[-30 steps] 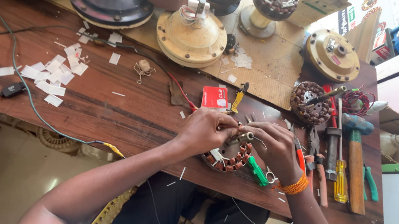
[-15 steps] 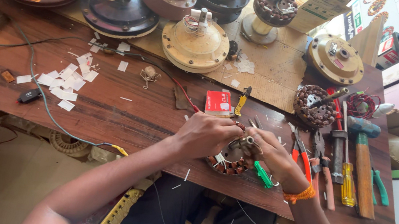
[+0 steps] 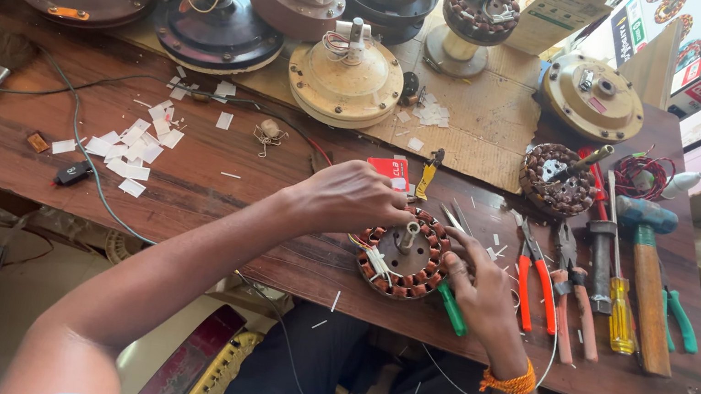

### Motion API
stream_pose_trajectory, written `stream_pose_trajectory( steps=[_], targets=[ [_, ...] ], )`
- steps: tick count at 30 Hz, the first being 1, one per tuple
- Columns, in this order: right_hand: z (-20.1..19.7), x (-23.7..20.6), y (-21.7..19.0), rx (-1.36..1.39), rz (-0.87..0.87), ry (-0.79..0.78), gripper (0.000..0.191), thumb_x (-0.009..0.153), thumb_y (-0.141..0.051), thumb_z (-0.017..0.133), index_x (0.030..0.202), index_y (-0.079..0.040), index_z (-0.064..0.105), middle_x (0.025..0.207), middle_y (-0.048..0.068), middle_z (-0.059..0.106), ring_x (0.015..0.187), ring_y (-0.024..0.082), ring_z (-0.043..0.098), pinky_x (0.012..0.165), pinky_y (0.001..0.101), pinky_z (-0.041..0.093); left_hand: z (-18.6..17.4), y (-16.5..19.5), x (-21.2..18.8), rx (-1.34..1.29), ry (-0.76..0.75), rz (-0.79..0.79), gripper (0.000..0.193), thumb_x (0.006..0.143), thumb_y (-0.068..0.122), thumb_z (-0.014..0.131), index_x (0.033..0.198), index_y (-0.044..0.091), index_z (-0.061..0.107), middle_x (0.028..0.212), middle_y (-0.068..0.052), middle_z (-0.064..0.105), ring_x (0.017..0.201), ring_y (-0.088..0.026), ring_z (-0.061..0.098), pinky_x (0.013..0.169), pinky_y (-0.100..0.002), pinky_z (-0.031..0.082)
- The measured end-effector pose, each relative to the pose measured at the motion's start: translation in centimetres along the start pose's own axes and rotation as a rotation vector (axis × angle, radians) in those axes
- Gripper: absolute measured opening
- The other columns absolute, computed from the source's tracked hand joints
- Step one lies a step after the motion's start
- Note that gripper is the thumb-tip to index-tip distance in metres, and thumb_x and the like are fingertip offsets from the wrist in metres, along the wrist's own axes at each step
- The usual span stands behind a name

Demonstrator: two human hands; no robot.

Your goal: The person works on a fan motor stator at a workbench, cutting and trimming white insulating paper with scissors, fitting the paper into the stator slots, and pressing it in place by hand. They then use a screwdriver on the stator, handle a soldering iron near the windings, and route and position red and yellow wires around the stator.

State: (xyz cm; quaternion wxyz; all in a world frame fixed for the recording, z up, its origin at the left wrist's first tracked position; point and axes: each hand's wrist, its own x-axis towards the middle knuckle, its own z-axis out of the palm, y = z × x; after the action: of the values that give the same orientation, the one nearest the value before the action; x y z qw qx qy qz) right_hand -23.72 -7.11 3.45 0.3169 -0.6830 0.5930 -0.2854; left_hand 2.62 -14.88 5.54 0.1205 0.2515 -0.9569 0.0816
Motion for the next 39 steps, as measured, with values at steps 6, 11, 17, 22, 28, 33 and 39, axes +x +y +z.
stream_pose_trajectory(
  steps=[6, 11, 17, 22, 28, 33, 39],
  targets=[
    [0.5, -1.2, -0.9, -0.048, -0.134, 0.118, 0.042, 0.096, -0.023, 0.063, 0.137, -0.011, 0.061, 0.124, 0.013, 0.071, 0.102, 0.024, 0.074, 0.082, 0.0372, 0.059, -1.0, 0.4, -1.3, 0.060, 0.101, -0.002, 0.031, 0.094, 0.017, 0.056, 0.121, 0.022, 0.068, 0.081, -0.006, 0.073, 0.057, -0.022, 0.071, 0.048, -0.035, 0.054],
    [2.0, -3.8, 0.4, -0.105, -0.184, 0.266, 0.048, 0.095, -0.020, 0.065, 0.140, -0.007, 0.055, 0.122, 0.013, 0.069, 0.096, 0.027, 0.071, 0.082, 0.0402, 0.056, -1.3, 0.9, -2.3, 0.047, 0.073, -0.059, 0.017, 0.090, 0.016, 0.063, 0.106, 0.009, 0.066, 0.079, -0.006, 0.072, 0.065, -0.024, 0.074, 0.051, -0.038, 0.055],
    [0.8, -4.2, 2.4, -0.341, -0.231, 0.342, 0.042, 0.097, -0.015, 0.065, 0.138, -0.011, 0.059, 0.110, 0.013, 0.069, 0.103, 0.030, 0.068, 0.087, 0.0448, 0.054, -0.8, 1.7, -3.2, 0.094, 0.108, -0.113, 0.005, 0.088, 0.010, 0.063, 0.093, 0.008, 0.063, 0.078, -0.006, 0.070, 0.066, -0.023, 0.074, 0.053, -0.037, 0.055],
    [-1.7, -3.5, 0.8, -0.473, -0.392, 0.583, 0.029, 0.100, -0.014, 0.069, 0.128, -0.008, 0.064, 0.113, 0.014, 0.069, 0.103, 0.030, 0.067, 0.099, 0.0476, 0.052, -0.1, 2.6, -3.6, 0.100, 0.198, -0.156, 0.008, 0.091, 0.012, 0.063, 0.097, 0.007, 0.064, 0.076, -0.006, 0.068, 0.064, -0.022, 0.073, 0.052, -0.035, 0.054],
    [0.0, -3.1, -5.3, 0.028, -0.382, 0.303, 0.022, 0.099, -0.011, 0.067, 0.120, -0.007, 0.070, 0.117, 0.008, 0.071, 0.090, 0.018, 0.071, 0.077, 0.0298, 0.057, -0.6, 3.8, -3.8, 0.240, 0.194, -0.163, 0.007, 0.089, 0.016, 0.066, 0.090, 0.009, 0.064, 0.078, -0.005, 0.070, 0.076, -0.019, 0.073, 0.068, -0.035, 0.053],
    [1.5, -1.9, -8.6, 0.106, -0.429, 0.126, 0.037, 0.092, -0.009, 0.068, 0.129, -0.008, 0.067, 0.124, 0.010, 0.066, 0.085, 0.018, 0.072, 0.076, 0.0311, 0.056, -1.6, 5.3, -4.3, 0.127, 0.359, -0.168, 0.010, 0.084, 0.016, 0.067, 0.089, 0.007, 0.064, 0.078, -0.004, 0.072, 0.087, -0.020, 0.073, 0.081, -0.040, 0.053],
    [1.8, -0.3, -8.6, -0.051, -0.713, 0.245, 0.018, 0.087, -0.001, 0.073, 0.105, -0.006, 0.075, 0.110, 0.007, 0.075, 0.100, 0.028, 0.069, 0.090, 0.0370, 0.055, -1.8, 7.2, -4.4, -0.280, 0.119, -0.403, 0.011, 0.092, 0.018, 0.066, 0.095, 0.007, 0.067, 0.071, -0.014, 0.071, 0.070, -0.032, 0.071, 0.069, -0.047, 0.053]
  ],
)
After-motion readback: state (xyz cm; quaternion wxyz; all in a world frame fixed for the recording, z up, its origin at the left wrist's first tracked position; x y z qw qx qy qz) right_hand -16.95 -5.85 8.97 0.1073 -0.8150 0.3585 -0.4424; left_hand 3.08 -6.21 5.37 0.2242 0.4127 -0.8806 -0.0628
